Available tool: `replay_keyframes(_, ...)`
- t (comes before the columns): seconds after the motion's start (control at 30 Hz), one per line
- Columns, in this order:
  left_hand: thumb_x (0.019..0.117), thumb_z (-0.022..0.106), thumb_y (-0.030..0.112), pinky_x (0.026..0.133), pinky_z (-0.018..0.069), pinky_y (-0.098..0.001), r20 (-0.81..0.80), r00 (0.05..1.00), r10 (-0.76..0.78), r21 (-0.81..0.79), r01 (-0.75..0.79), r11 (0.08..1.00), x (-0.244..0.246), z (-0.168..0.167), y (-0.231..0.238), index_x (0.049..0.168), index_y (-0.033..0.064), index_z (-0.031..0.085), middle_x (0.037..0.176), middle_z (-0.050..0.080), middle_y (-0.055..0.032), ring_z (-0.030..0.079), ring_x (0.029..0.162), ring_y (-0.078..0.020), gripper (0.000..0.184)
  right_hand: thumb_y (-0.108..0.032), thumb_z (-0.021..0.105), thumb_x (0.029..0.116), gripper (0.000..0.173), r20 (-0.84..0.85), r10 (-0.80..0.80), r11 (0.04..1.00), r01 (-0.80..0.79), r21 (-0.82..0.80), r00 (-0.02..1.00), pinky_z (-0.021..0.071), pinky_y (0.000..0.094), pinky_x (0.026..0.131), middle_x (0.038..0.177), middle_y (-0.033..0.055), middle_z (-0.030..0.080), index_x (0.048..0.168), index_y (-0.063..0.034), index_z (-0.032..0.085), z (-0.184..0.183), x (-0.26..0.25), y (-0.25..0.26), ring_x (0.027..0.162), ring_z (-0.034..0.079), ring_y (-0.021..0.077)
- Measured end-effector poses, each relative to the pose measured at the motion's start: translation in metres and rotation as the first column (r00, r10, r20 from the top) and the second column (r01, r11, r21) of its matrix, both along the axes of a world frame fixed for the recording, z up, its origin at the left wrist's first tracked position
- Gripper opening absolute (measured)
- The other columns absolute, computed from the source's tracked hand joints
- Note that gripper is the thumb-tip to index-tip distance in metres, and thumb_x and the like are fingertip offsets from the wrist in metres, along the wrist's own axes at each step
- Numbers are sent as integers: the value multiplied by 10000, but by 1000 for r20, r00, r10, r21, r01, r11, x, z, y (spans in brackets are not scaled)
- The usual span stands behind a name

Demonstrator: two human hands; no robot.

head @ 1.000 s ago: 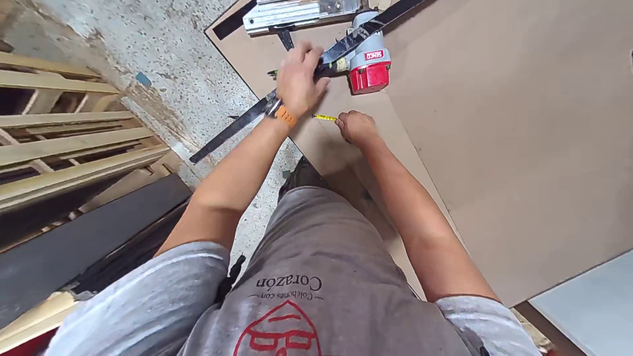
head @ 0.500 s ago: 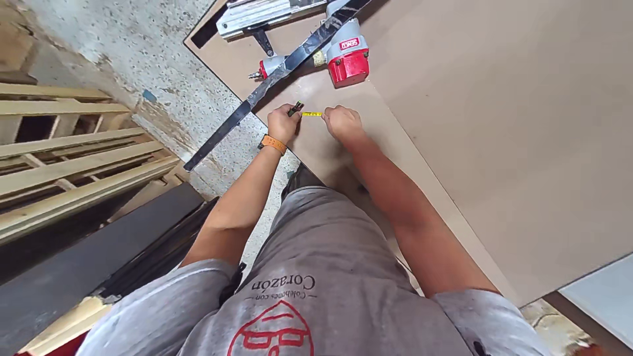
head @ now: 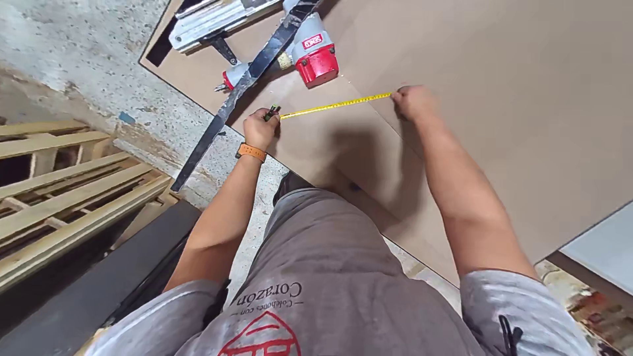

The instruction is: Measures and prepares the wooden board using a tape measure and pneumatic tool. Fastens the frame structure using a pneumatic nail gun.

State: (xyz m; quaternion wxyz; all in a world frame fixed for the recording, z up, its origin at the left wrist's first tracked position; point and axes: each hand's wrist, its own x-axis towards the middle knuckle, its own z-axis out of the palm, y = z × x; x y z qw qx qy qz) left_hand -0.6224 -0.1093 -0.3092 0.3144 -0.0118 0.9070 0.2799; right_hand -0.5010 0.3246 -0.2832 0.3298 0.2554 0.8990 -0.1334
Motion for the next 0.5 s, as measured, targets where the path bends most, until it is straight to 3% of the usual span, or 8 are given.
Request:
replay_keyframes(0.1, 977, 692, 332, 941, 586, -483, -131, 985, 117, 152, -96, 984, 1, 19, 0, 1285, 37, 636, 1172, 706, -144, 708, 1020, -233, 430, -491, 420, 1079, 507, 33, -62, 996, 59, 63, 998, 496, 720, 901, 1110, 248, 716, 1122, -85, 721, 4, 29, 50, 1114, 667, 472)
replay_keyframes(0.17, 1070, 534, 315, 714, 621, -373, -126, 951, 281, 401, -211, 892, 5, 37, 7, 1256, 19, 603, 1048, 709, -90, 695, 757, -154, 356, -493, 406, 1082, 516, 10, -71, 994, 70, 81, 997, 496, 709, 929, 1135, 243, 714, 1145, -86, 718, 0, 37, 53, 1146, 658, 466)
replay_keyframes(0.2, 1113, 417, 322, 673, 625, -360, -64, 945, 321, 538, -238, 809, 6, 44, 12, 1227, 24, 611, 1014, 725, -69, 698, 712, -147, 373, -497, 396, 1083, 518, 3, -77, 993, 77, 92, 997, 498, 704, 931, 1151, 235, 712, 1154, -93, 713, -4, 39, 51, 1157, 656, 457)
replay_keyframes(0.3, 1114, 109, 439, 958, 581, -446, 44, 994, 100, 717, -101, 690, 1, 56, 28, 1191, 22, 644, 1130, 737, -83, 715, 1015, -202, 682, -497, 375, 1088, 531, -5, -105, 991, 105, 83, 994, 495, 687, 951, 1209, 225, 691, 1170, -90, 705, -8, 43, 46, 1197, 639, 439)
replay_keyframes(0.33, 1098, 49, 473, 900, 591, -425, 26, 999, 41, 689, -48, 723, 0, 58, 39, 1153, 20, 667, 1033, 758, -70, 721, 925, -174, 769, -488, 379, 1089, 527, -18, -113, 991, 114, 71, 993, 498, 681, 944, 1217, 226, 680, 1165, -80, 704, -9, 45, 47, 1193, 636, 438)
replay_keyframes(0.4, 1094, 41, 513, 686, 610, -362, 43, 999, -23, 654, -11, 757, 1, 59, 63, 1087, 19, 706, 768, 729, -26, 682, 654, -124, 828, -500, 392, 1083, 520, -36, -131, 989, 133, 70, 991, 512, 672, 916, 1240, 201, 665, 1156, -96, 711, -13, 50, 47, 1170, 644, 421)
replay_keyframes(0.43, 1112, 94, 487, 648, 620, -364, 57, 998, -37, 668, -10, 744, 4, 56, 75, 1101, 0, 703, 734, 724, -30, 682, 614, -131, 780, -503, 395, 1081, 515, -43, -137, 987, 140, 76, 990, 520, 668, 904, 1244, 187, 663, 1147, -104, 714, -14, 52, 46, 1160, 650, 410)
replay_keyframes(0.5, 1138, 253, 380, 758, 648, -413, 48, 994, -103, 711, 38, 702, 12, 48, 94, 1217, -35, 652, 899, 769, -86, 743, 763, -183, 582, -485, 404, 1082, 501, -57, -146, 985, 151, 80, 988, 527, 652, 901, 1234, 178, 668, 1137, -98, 716, -13, 53, 44, 1151, 657, 395)
